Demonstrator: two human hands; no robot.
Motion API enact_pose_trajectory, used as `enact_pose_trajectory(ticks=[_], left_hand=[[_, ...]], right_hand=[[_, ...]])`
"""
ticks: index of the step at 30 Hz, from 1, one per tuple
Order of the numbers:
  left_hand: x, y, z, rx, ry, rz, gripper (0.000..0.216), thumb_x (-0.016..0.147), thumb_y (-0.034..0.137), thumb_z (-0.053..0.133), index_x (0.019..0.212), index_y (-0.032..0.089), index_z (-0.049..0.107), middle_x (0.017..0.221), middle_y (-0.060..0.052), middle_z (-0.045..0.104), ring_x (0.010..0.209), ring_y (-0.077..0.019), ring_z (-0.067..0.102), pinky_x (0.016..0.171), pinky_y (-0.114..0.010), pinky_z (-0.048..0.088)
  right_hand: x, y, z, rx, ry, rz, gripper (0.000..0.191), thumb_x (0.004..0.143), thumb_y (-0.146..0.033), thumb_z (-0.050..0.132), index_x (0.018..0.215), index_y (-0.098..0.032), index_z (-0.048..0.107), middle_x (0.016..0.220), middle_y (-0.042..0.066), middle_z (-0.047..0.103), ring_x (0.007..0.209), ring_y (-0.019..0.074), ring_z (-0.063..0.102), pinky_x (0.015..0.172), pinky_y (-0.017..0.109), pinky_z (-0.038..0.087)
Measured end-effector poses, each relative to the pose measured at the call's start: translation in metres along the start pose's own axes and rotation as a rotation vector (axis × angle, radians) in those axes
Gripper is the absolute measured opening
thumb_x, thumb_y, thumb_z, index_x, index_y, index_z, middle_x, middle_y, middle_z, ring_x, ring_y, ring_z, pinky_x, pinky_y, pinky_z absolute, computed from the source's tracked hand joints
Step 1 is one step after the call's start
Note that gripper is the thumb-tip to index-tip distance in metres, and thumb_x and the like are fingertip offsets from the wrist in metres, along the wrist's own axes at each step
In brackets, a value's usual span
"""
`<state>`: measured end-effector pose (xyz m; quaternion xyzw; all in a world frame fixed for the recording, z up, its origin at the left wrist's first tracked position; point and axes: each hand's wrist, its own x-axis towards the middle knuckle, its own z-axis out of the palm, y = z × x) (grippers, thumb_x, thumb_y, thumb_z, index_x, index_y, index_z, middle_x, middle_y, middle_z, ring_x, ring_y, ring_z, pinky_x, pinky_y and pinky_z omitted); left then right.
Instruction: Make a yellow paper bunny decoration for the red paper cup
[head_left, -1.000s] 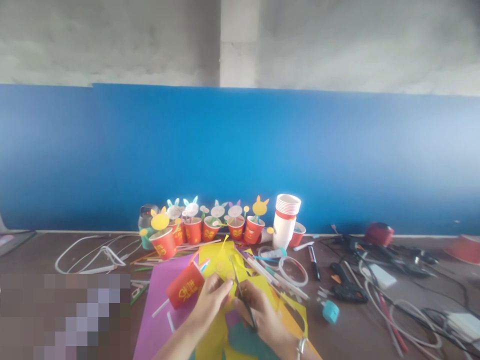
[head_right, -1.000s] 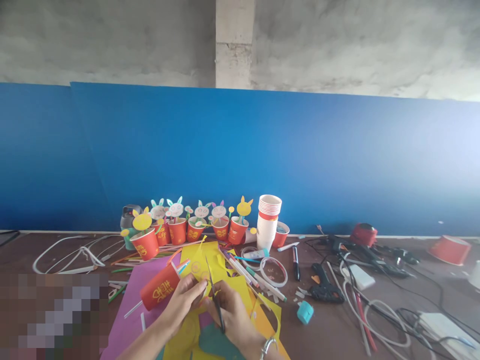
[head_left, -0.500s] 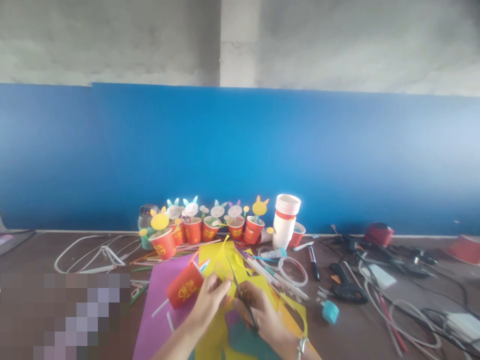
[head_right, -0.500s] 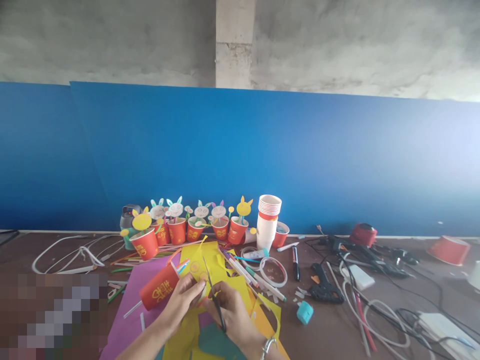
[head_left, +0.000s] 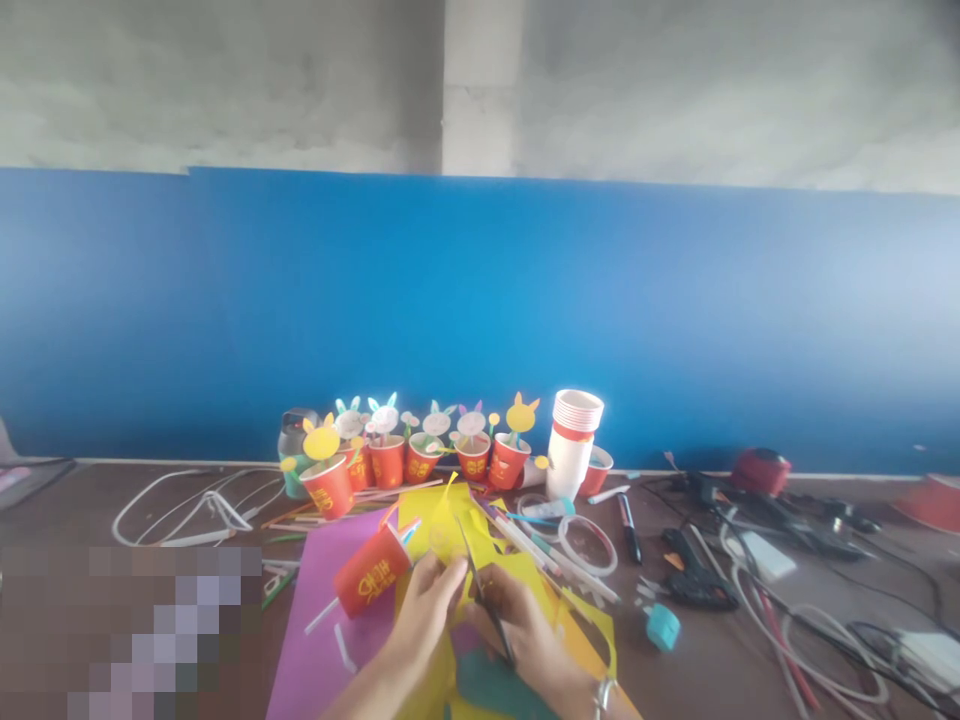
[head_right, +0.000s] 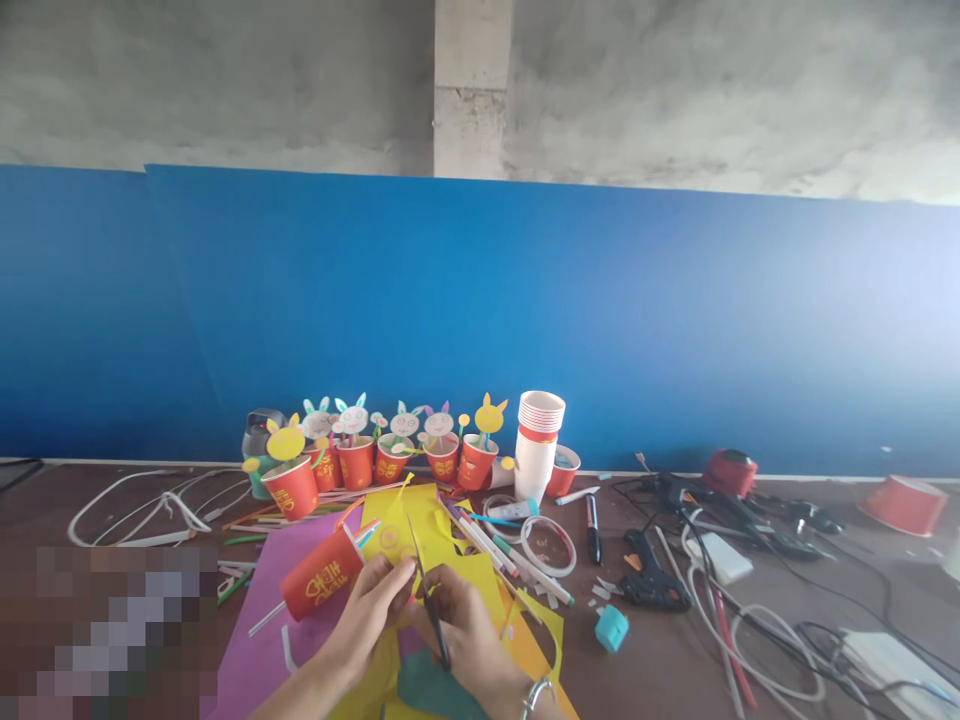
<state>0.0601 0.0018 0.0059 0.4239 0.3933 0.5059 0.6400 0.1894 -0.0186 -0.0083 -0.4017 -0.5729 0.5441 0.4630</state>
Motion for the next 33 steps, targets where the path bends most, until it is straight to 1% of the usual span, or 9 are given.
enact_pose_trajectory(ticks=[3, 8, 11, 17, 21, 25, 28, 30, 33], left_hand=[[0.001, 0.001, -0.003, 0.035, -0.022, 0.023, 0.035, 0.067, 0.050, 0.073, 0.071, 0.017, 0.061, 0.064, 0.003, 0.053, 0.059, -0.0122, 0.048, 0.054, -0.022, 0.038], [0.004, 0.002, -0.008, 0.118, -0.074, 0.082, 0.035, 0.071, 0.050, 0.069, 0.074, 0.016, 0.063, 0.068, 0.001, 0.056, 0.067, -0.0143, 0.050, 0.061, -0.023, 0.041], [0.006, 0.000, -0.010, 0.150, -0.082, 0.080, 0.035, 0.072, 0.051, 0.068, 0.076, 0.016, 0.063, 0.070, 0.000, 0.057, 0.070, -0.0159, 0.052, 0.063, -0.024, 0.041], [0.007, -0.001, -0.012, 0.127, -0.079, 0.020, 0.037, 0.070, 0.051, 0.070, 0.076, 0.016, 0.061, 0.065, 0.003, 0.052, 0.061, -0.0125, 0.047, 0.057, -0.022, 0.038], [0.007, 0.005, -0.013, 0.122, -0.092, 0.045, 0.036, 0.070, 0.050, 0.070, 0.076, 0.015, 0.062, 0.065, 0.003, 0.053, 0.060, -0.0122, 0.047, 0.056, -0.022, 0.037], [0.006, 0.010, -0.012, 0.086, -0.111, 0.062, 0.037, 0.067, 0.049, 0.073, 0.077, 0.016, 0.064, 0.066, 0.002, 0.056, 0.062, -0.0132, 0.049, 0.057, -0.022, 0.038], [0.004, 0.009, -0.006, 0.050, -0.071, 0.037, 0.035, 0.067, 0.049, 0.073, 0.072, 0.017, 0.062, 0.055, 0.006, 0.047, 0.052, -0.0093, 0.040, 0.051, -0.020, 0.031], [0.002, 0.007, -0.001, 0.045, -0.029, 0.029, 0.035, 0.069, 0.050, 0.072, 0.070, 0.017, 0.061, 0.052, 0.007, 0.044, 0.049, -0.0083, 0.036, 0.048, -0.020, 0.028], [-0.001, 0.004, 0.002, 0.066, 0.002, 0.061, 0.036, 0.070, 0.053, 0.071, 0.069, 0.018, 0.062, 0.056, 0.004, 0.051, 0.052, -0.0105, 0.042, 0.051, -0.021, 0.032]], right_hand=[[0.000, -0.003, 0.001, 0.015, -0.011, -0.029, 0.035, 0.071, -0.045, 0.074, 0.078, -0.021, 0.050, 0.059, -0.007, 0.044, 0.049, 0.0081, 0.035, 0.046, 0.022, 0.028], [-0.001, -0.005, 0.001, 0.016, -0.006, -0.021, 0.037, 0.069, -0.049, 0.074, 0.076, -0.021, 0.050, 0.059, -0.007, 0.042, 0.050, 0.0087, 0.033, 0.047, 0.023, 0.027], [-0.001, -0.004, 0.000, 0.024, -0.014, -0.025, 0.034, 0.071, -0.047, 0.073, 0.076, -0.021, 0.051, 0.058, -0.007, 0.040, 0.050, 0.0087, 0.032, 0.047, 0.023, 0.026], [-0.001, 0.000, -0.002, 0.018, -0.024, -0.016, 0.032, 0.072, -0.044, 0.073, 0.077, -0.021, 0.051, 0.054, -0.008, 0.038, 0.050, 0.0091, 0.032, 0.047, 0.023, 0.024], [-0.001, -0.002, -0.002, -0.004, -0.007, 0.006, 0.033, 0.070, -0.043, 0.074, 0.075, -0.021, 0.051, 0.056, -0.008, 0.039, 0.050, 0.0085, 0.031, 0.047, 0.023, 0.022], [-0.001, -0.004, -0.001, 0.006, -0.010, 0.012, 0.033, 0.070, -0.043, 0.074, 0.074, -0.022, 0.050, 0.055, -0.008, 0.038, 0.050, 0.0089, 0.032, 0.048, 0.022, 0.024], [-0.001, -0.003, -0.002, 0.009, -0.003, 0.014, 0.034, 0.070, -0.045, 0.073, 0.075, -0.022, 0.049, 0.055, -0.008, 0.039, 0.047, 0.0081, 0.031, 0.045, 0.022, 0.024], [0.000, -0.001, -0.002, 0.002, 0.010, 0.011, 0.034, 0.071, -0.047, 0.071, 0.075, -0.022, 0.048, 0.055, -0.009, 0.040, 0.044, 0.0075, 0.030, 0.043, 0.021, 0.024], [0.000, 0.002, -0.002, -0.007, 0.016, 0.003, 0.033, 0.073, -0.046, 0.070, 0.076, -0.022, 0.048, 0.055, -0.009, 0.040, 0.043, 0.0069, 0.030, 0.042, 0.021, 0.024]])
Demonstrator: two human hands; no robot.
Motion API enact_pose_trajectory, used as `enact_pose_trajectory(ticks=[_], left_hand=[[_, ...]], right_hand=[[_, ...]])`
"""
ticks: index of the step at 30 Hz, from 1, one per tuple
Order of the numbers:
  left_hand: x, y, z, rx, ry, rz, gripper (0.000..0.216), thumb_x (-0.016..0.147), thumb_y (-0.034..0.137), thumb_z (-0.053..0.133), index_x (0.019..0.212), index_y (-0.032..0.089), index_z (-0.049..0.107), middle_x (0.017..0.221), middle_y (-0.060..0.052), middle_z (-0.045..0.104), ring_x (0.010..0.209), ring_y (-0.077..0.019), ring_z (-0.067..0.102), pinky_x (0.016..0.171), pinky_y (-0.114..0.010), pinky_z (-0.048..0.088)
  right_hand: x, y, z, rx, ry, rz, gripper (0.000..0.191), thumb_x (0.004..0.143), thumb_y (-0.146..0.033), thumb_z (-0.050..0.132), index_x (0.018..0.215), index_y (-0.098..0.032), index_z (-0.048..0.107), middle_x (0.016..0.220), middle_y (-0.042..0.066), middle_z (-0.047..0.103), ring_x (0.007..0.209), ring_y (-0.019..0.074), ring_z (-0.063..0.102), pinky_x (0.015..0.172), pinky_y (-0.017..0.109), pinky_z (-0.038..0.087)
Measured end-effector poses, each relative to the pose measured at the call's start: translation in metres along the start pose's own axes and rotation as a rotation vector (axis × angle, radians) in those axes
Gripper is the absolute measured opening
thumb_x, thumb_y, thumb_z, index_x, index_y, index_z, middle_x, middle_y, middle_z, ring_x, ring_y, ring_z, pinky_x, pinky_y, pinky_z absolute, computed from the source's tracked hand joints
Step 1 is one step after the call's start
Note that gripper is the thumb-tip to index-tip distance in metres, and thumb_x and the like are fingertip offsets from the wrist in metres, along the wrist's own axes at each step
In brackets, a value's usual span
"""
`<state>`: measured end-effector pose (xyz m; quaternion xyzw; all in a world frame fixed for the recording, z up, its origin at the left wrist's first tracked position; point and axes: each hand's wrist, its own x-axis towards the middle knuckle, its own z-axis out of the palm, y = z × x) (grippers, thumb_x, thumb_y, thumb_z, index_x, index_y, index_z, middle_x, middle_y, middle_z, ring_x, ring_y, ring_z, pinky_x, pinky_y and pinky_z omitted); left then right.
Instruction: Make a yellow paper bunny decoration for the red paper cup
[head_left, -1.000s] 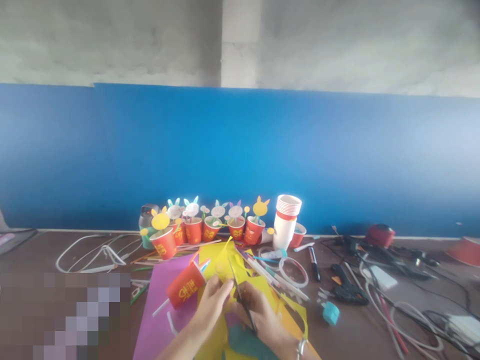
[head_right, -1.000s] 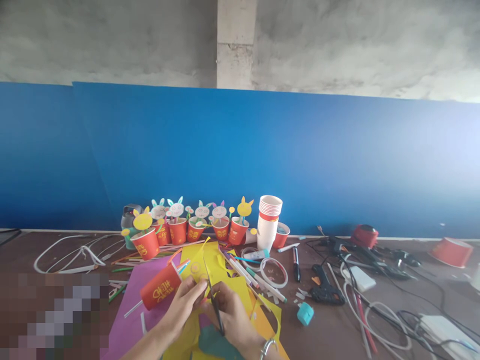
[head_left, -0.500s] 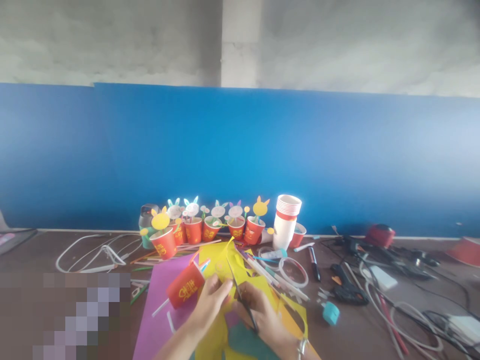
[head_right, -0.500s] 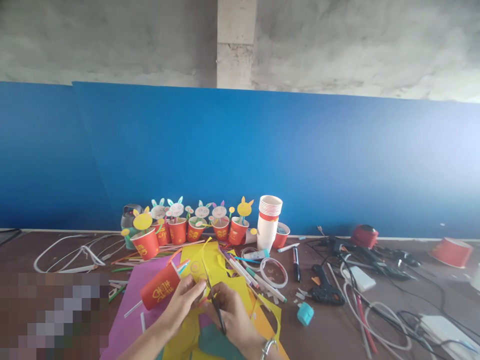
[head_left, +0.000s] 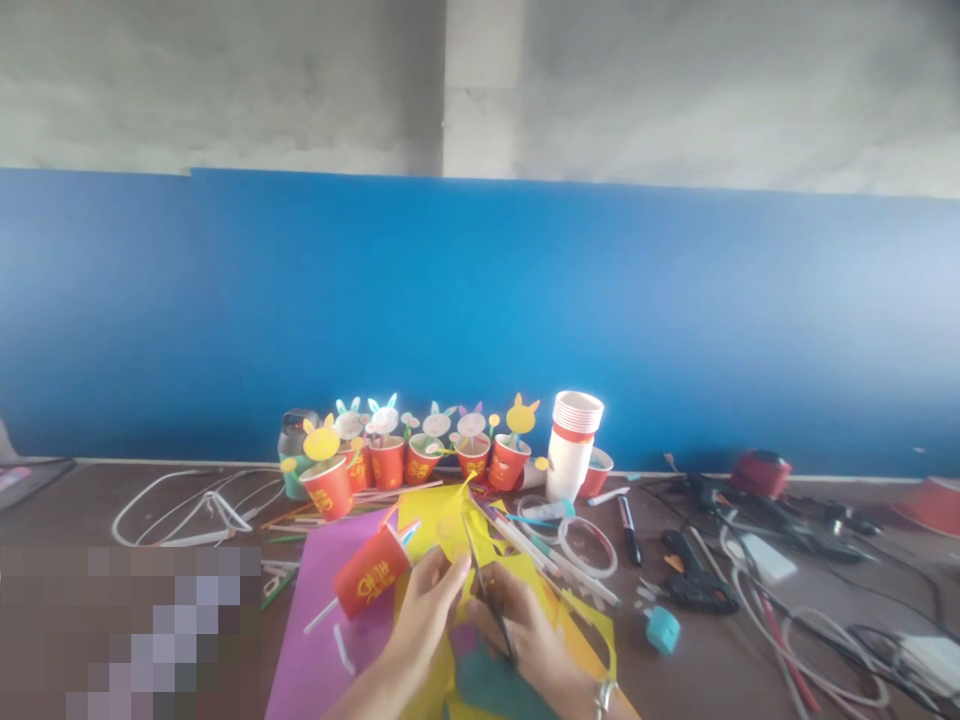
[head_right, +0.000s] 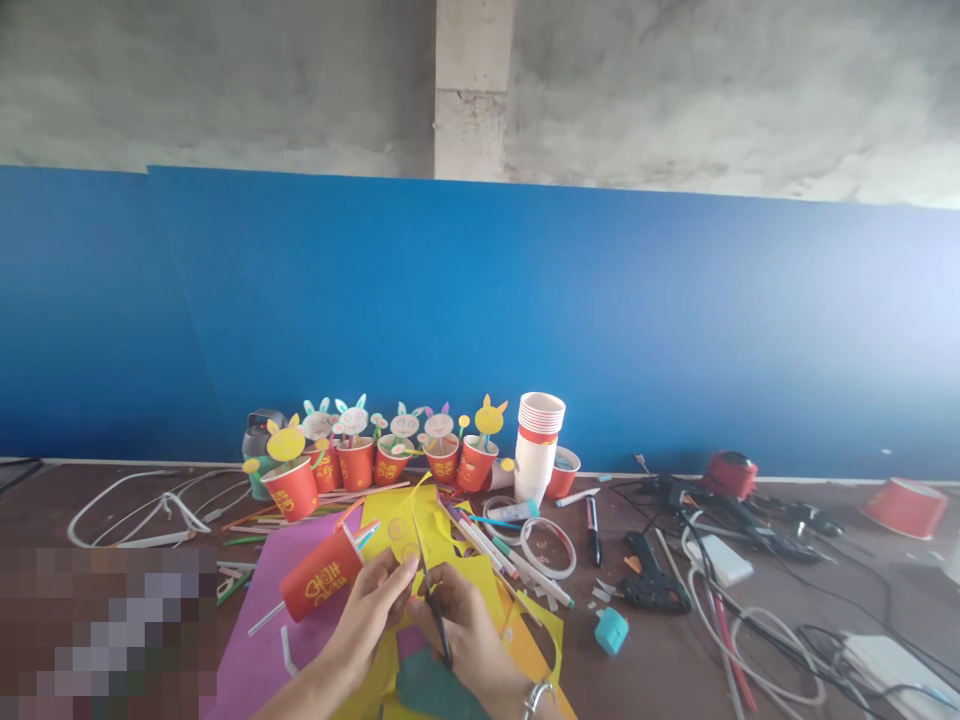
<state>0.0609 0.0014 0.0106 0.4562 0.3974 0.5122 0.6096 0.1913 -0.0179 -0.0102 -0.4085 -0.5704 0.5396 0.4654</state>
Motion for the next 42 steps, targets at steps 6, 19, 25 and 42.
enact_pose_trajectory(ticks=[6, 19, 25, 42], left_hand=[[0.003, -0.004, -0.007, 0.094, -0.061, 0.113, 0.037, 0.074, 0.053, 0.067, 0.073, 0.017, 0.061, 0.068, 0.000, 0.058, 0.070, -0.0165, 0.052, 0.065, -0.024, 0.040], [0.009, -0.003, -0.012, 0.131, -0.111, 0.076, 0.037, 0.074, 0.053, 0.066, 0.070, 0.017, 0.055, 0.061, 0.004, 0.049, 0.059, -0.0119, 0.044, 0.057, -0.023, 0.037], [0.010, -0.003, -0.014, 0.122, -0.096, 0.078, 0.036, 0.072, 0.051, 0.068, 0.068, 0.017, 0.057, 0.059, 0.002, 0.053, 0.059, -0.0134, 0.049, 0.056, -0.023, 0.039], [0.009, 0.002, -0.016, 0.119, -0.119, 0.056, 0.031, 0.074, 0.046, 0.067, 0.079, 0.017, 0.062, 0.075, -0.002, 0.061, 0.074, -0.0171, 0.055, 0.063, -0.024, 0.042]], right_hand=[[-0.001, -0.003, 0.003, 0.039, -0.022, -0.046, 0.031, 0.072, -0.040, 0.073, 0.074, -0.021, 0.048, 0.059, -0.008, 0.040, 0.050, 0.0080, 0.033, 0.046, 0.021, 0.027], [-0.001, -0.004, 0.001, 0.051, -0.023, -0.034, 0.027, 0.072, -0.034, 0.073, 0.074, -0.021, 0.049, 0.059, -0.008, 0.038, 0.053, 0.0086, 0.029, 0.050, 0.022, 0.024], [-0.001, -0.007, 0.002, 0.089, -0.019, -0.043, 0.026, 0.070, -0.031, 0.075, 0.074, -0.020, 0.052, 0.063, -0.006, 0.045, 0.056, 0.0089, 0.034, 0.053, 0.022, 0.028], [0.001, 0.004, -0.004, 0.030, -0.021, 0.010, 0.024, 0.072, -0.029, 0.072, 0.073, -0.020, 0.050, 0.053, -0.010, 0.036, 0.048, 0.0066, 0.028, 0.045, 0.021, 0.020]])
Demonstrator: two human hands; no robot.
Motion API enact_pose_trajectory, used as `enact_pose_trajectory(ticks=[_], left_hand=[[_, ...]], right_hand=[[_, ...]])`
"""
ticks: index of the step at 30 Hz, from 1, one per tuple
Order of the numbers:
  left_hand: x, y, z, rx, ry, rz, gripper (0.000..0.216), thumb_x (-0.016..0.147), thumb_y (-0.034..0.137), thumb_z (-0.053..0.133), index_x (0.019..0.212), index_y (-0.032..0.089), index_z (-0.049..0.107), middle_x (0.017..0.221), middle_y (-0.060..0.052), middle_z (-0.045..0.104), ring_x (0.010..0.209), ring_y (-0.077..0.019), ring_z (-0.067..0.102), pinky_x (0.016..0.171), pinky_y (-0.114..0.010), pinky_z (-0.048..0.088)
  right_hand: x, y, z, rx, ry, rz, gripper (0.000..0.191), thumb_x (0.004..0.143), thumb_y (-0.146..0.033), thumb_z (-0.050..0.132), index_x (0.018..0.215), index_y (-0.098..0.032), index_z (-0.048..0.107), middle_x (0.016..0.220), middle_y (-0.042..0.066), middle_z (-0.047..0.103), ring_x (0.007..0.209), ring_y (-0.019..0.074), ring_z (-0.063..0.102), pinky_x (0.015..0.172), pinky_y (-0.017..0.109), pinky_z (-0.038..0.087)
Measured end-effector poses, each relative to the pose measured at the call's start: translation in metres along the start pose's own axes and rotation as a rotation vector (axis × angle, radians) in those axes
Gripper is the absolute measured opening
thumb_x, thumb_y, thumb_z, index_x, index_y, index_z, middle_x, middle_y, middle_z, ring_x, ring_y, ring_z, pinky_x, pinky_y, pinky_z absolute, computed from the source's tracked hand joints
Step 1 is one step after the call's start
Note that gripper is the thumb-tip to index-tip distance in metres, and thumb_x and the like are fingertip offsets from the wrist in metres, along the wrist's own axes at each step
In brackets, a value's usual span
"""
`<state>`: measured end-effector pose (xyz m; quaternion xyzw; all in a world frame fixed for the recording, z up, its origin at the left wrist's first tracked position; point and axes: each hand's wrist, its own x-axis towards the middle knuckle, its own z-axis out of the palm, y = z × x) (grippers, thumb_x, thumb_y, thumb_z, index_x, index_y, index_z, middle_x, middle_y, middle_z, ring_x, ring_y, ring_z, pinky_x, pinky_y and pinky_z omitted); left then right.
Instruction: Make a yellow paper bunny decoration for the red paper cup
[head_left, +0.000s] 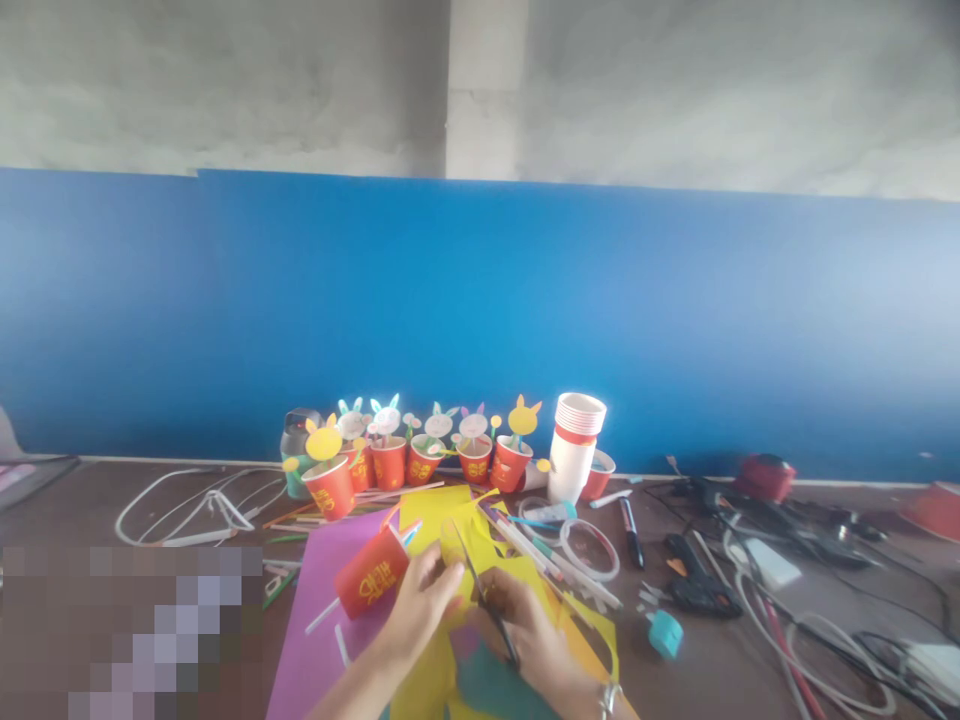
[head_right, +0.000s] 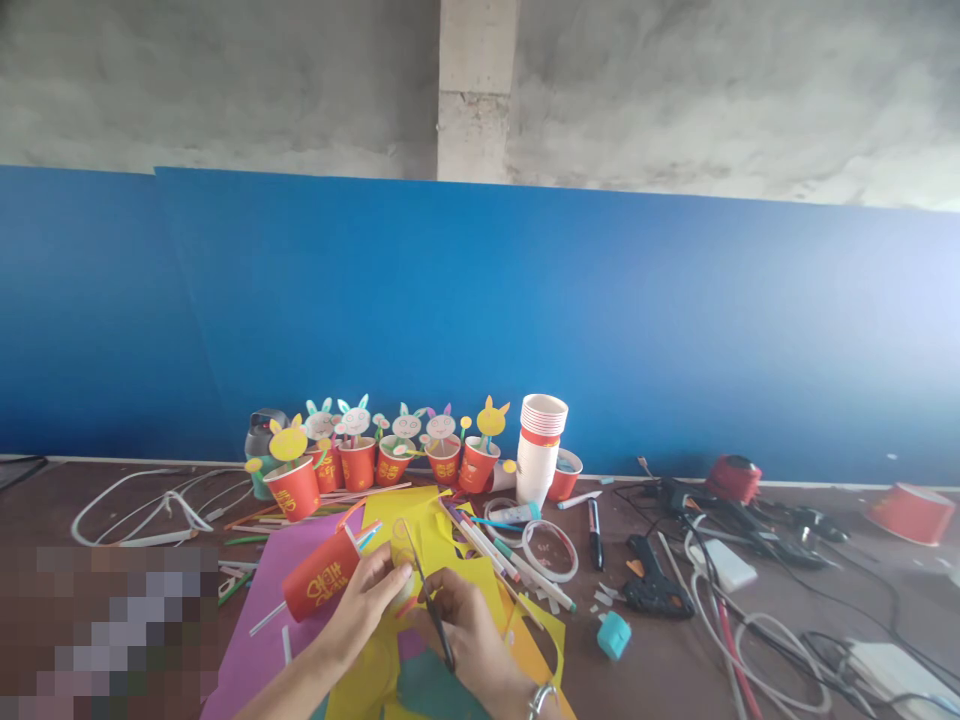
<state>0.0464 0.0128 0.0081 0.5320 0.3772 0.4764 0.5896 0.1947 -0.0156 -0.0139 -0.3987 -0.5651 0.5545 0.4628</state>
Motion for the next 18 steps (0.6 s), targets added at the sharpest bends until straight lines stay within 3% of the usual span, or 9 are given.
enact_pose_trajectory(ticks=[4, 10, 18], left_hand=[[-0.003, 0.000, 0.009, -0.043, 0.111, -0.042, 0.034, 0.074, 0.050, 0.068, 0.068, 0.018, 0.055, 0.056, 0.006, 0.044, 0.055, -0.0100, 0.042, 0.053, -0.019, 0.033], [-0.005, -0.004, 0.015, -0.030, 0.085, -0.015, 0.035, 0.075, 0.052, 0.066, 0.071, 0.018, 0.056, 0.064, 0.004, 0.050, 0.064, -0.0131, 0.047, 0.060, -0.022, 0.037], [-0.002, -0.001, 0.008, 0.016, -0.009, 0.078, 0.021, 0.078, 0.038, 0.061, 0.081, 0.017, 0.062, 0.077, -0.002, 0.061, 0.077, -0.0179, 0.055, 0.071, -0.025, 0.043]], right_hand=[[0.000, -0.002, 0.002, -0.008, 0.031, 0.022, 0.027, 0.074, -0.034, 0.070, 0.072, -0.022, 0.045, 0.047, -0.012, 0.031, 0.041, 0.0060, 0.024, 0.041, 0.021, 0.017], [-0.001, -0.001, 0.003, -0.041, 0.032, -0.005, 0.028, 0.075, -0.036, 0.070, 0.073, -0.023, 0.045, 0.050, -0.011, 0.036, 0.041, 0.0063, 0.028, 0.041, 0.021, 0.022], [0.001, 0.004, 0.002, -0.027, 0.010, -0.064, 0.024, 0.075, -0.034, 0.070, 0.077, -0.022, 0.049, 0.053, -0.009, 0.038, 0.047, 0.0084, 0.032, 0.046, 0.022, 0.027]])
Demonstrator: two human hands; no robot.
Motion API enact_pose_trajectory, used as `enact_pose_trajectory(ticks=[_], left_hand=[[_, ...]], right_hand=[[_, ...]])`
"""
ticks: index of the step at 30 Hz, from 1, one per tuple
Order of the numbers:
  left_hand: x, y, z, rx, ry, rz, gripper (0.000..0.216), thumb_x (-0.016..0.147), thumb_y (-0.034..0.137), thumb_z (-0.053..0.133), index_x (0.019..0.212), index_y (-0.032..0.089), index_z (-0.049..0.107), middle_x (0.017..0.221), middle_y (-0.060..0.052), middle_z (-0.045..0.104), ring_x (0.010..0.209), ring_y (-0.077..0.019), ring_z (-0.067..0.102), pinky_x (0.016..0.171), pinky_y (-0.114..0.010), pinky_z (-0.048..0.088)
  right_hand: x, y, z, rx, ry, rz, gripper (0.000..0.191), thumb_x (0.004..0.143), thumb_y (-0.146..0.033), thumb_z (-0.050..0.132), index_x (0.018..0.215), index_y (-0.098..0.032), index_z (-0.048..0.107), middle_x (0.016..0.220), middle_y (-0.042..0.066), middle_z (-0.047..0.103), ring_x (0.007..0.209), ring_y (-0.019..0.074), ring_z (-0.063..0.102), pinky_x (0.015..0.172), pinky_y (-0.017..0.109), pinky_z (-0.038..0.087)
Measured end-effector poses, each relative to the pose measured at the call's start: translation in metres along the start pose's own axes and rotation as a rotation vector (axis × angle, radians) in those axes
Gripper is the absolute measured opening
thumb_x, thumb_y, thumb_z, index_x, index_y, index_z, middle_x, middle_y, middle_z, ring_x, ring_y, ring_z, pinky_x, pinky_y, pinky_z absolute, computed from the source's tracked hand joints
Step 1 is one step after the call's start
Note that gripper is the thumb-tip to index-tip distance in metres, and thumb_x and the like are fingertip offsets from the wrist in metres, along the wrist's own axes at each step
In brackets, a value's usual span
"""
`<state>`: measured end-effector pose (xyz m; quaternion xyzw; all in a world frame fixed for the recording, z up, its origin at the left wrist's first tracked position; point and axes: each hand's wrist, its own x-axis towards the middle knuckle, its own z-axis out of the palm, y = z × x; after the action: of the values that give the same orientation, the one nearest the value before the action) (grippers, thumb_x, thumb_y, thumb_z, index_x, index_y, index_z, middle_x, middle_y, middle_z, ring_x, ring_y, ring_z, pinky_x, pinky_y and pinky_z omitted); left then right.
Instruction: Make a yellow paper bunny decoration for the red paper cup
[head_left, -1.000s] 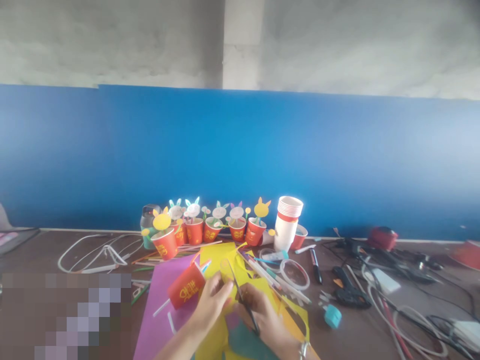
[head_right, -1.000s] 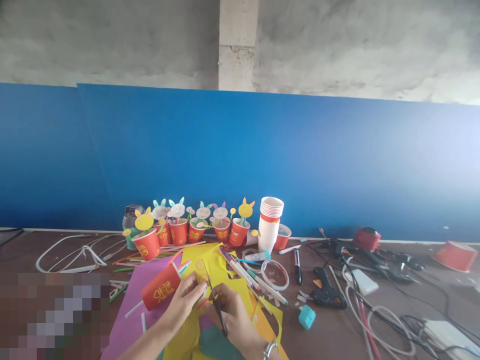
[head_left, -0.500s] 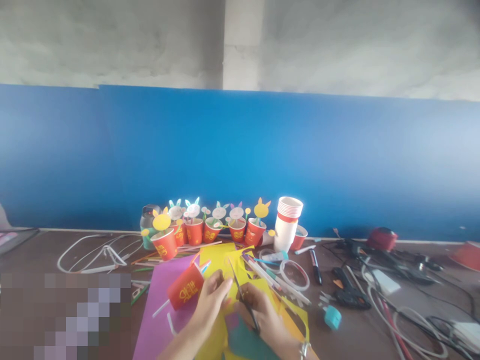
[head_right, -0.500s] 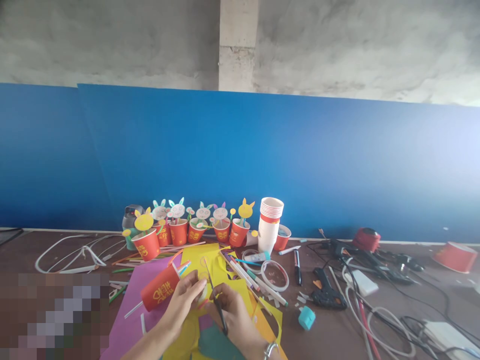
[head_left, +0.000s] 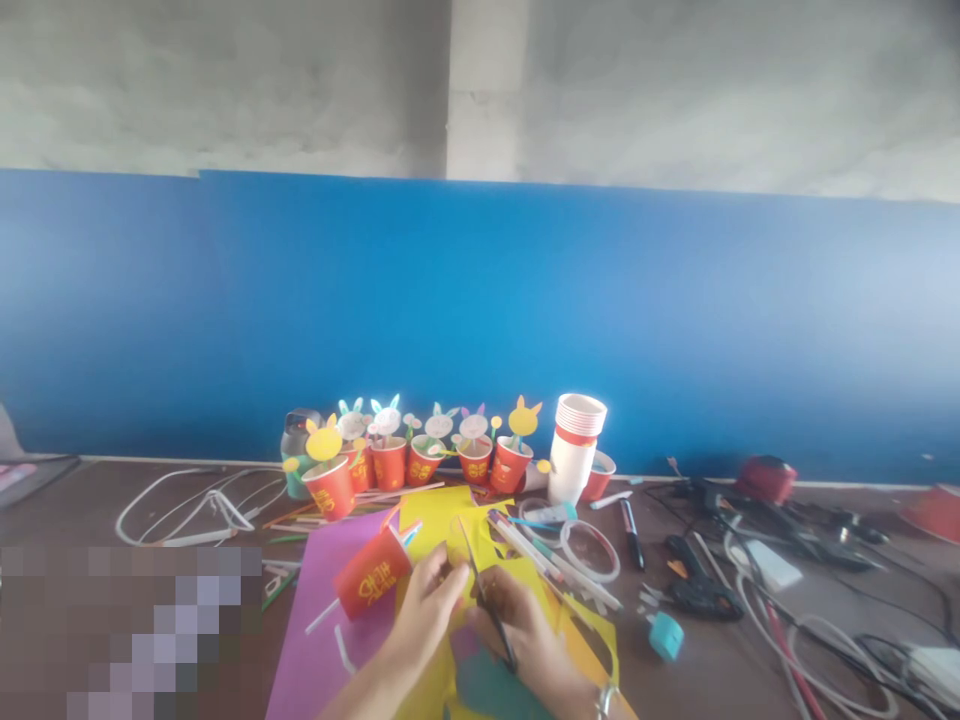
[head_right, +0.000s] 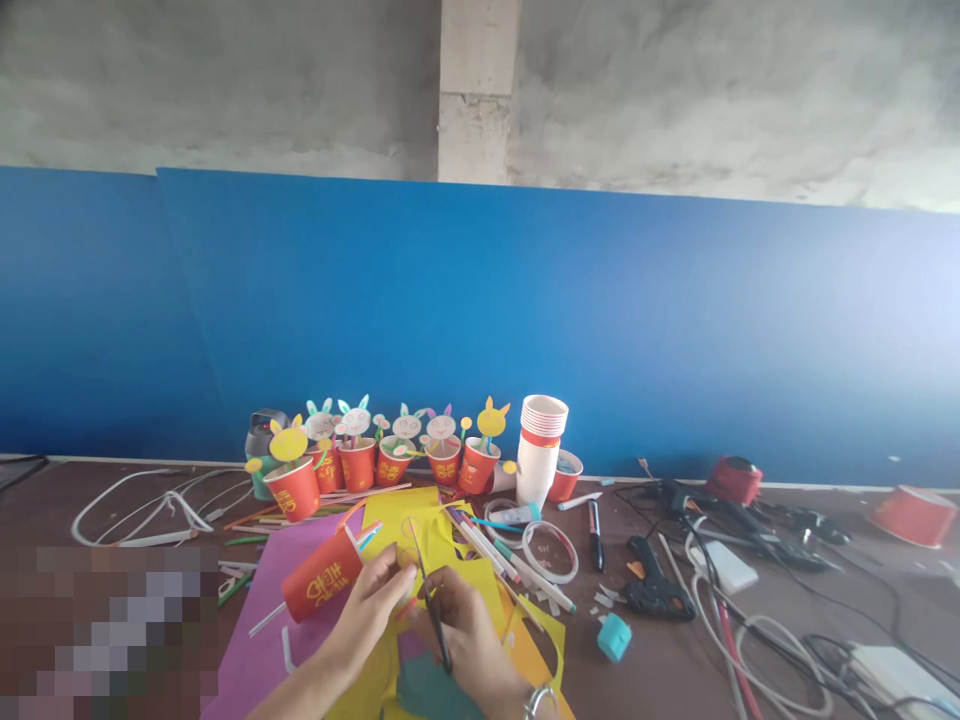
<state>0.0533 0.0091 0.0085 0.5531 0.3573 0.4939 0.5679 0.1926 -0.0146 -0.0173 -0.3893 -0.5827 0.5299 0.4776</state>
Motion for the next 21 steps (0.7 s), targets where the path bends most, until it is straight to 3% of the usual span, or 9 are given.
enact_pose_trajectory(ticks=[10, 17, 21], left_hand=[[0.0007, -0.0008, -0.0047, 0.046, 0.024, -0.053, 0.022, 0.074, 0.039, 0.062, 0.069, 0.018, 0.053, 0.065, 0.003, 0.049, 0.064, -0.0135, 0.046, 0.059, -0.022, 0.037], [0.0022, 0.0024, -0.0088, 0.053, 0.042, -0.066, 0.025, 0.073, 0.039, 0.065, 0.085, 0.017, 0.064, 0.083, -0.004, 0.062, 0.082, -0.0202, 0.055, 0.071, -0.026, 0.043], [0.0020, -0.0017, -0.0046, 0.010, 0.077, -0.096, 0.031, 0.074, 0.047, 0.065, 0.067, 0.018, 0.055, 0.061, 0.005, 0.047, 0.061, -0.0128, 0.046, 0.057, -0.021, 0.036]], right_hand=[[-0.0024, -0.0057, -0.0007, -0.004, 0.016, 0.054, 0.029, 0.071, -0.036, 0.072, 0.074, -0.021, 0.049, 0.056, -0.008, 0.037, 0.051, 0.0082, 0.029, 0.048, 0.022, 0.023], [-0.0005, 0.0018, -0.0030, 0.008, 0.008, 0.082, 0.028, 0.071, -0.036, 0.072, 0.074, -0.021, 0.049, 0.054, -0.009, 0.037, 0.049, 0.0077, 0.028, 0.047, 0.022, 0.021], [0.0008, -0.0033, -0.0017, 0.037, 0.013, 0.077, 0.029, 0.071, -0.037, 0.071, 0.073, -0.022, 0.046, 0.052, -0.010, 0.035, 0.046, 0.0069, 0.026, 0.044, 0.022, 0.019]])
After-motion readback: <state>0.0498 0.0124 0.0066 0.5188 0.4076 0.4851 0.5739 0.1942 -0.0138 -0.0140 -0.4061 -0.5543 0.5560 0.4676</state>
